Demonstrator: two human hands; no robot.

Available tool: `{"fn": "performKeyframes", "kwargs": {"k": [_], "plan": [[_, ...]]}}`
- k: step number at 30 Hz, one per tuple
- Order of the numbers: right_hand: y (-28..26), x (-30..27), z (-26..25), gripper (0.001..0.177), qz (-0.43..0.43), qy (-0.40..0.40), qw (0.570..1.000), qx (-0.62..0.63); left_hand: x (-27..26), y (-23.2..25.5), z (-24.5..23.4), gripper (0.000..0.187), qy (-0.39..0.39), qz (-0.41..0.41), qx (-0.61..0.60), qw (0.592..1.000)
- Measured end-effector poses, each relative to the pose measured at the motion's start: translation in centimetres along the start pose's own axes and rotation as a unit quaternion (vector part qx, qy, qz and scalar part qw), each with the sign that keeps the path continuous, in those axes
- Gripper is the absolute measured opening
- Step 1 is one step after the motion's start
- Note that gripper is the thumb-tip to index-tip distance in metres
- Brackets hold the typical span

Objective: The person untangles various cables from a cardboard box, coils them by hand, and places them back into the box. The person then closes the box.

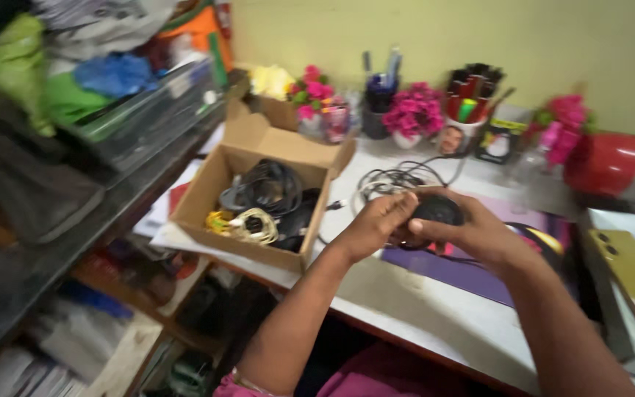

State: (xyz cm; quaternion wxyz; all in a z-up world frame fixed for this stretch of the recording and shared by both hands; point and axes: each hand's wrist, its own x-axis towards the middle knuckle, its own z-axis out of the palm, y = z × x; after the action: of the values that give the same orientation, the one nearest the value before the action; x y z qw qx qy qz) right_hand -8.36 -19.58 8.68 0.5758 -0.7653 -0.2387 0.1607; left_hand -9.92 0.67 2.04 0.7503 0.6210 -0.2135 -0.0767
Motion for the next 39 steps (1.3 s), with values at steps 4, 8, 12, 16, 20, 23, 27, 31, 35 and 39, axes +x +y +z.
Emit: {"fn": "performKeyframes", "kwargs": {"k": [4,8,12,16,20,23,27,31,35,39], "plan": [[-3.5,0.4,3.3,0.051,0.022,-0.019,0.999,-0.017,-3.3,2.2,-1.8,0.044,0.014,0.021,0.008,1.0],[-7.1,2.3,8.0,0.051,-0.078,0.012,0.991,-0.104,-6.7,6.5,-5.0,0.04,0.157,0.13,0.127,0.971],[-9.9,7.0,12.4,0.052,-0.078,-0.022,0.991,-0.11,-10.5,11.6,-8.8,0.033,0.253,0.14,0.215,0.933],[-8.9,13.2,18.1,0.049,-0.071,-0.091,0.993,0.019,-12.9,15.1,-14.2,0.045,0.235,0.022,0.398,0.887],[-5.8,17.4,22.1,0.047,-0.045,-0.074,0.996,0.022,-13.5,14.5,-17.5,0.038,0.279,0.069,0.571,0.769],[-4.0,18.7,22.4,0.055,-0.142,0.02,0.975,-0.17,-13.8,13.0,-19.0,0.038,0.31,0.122,0.711,0.619],[-2.7,17.9,20.4,0.044,-0.243,0.026,0.941,-0.236,-12.5,9.5,-19.6,0.03,0.2,0.07,0.878,0.43],[-3.3,15.1,18.5,0.033,-0.218,-0.007,0.937,-0.272,-12.5,7.8,-20.0,0.029,0.137,0.037,0.85,0.507],[-3.8,11.7,17.5,0.028,-0.183,-0.028,0.939,-0.29,-13.5,7.6,-19.6,0.031,0.142,-0.078,0.776,0.609],[-3.6,9.7,17.3,0.026,-0.241,-0.047,0.934,-0.26,-13.5,7.8,-18.5,0.042,0.162,-0.061,0.795,0.581]]}}
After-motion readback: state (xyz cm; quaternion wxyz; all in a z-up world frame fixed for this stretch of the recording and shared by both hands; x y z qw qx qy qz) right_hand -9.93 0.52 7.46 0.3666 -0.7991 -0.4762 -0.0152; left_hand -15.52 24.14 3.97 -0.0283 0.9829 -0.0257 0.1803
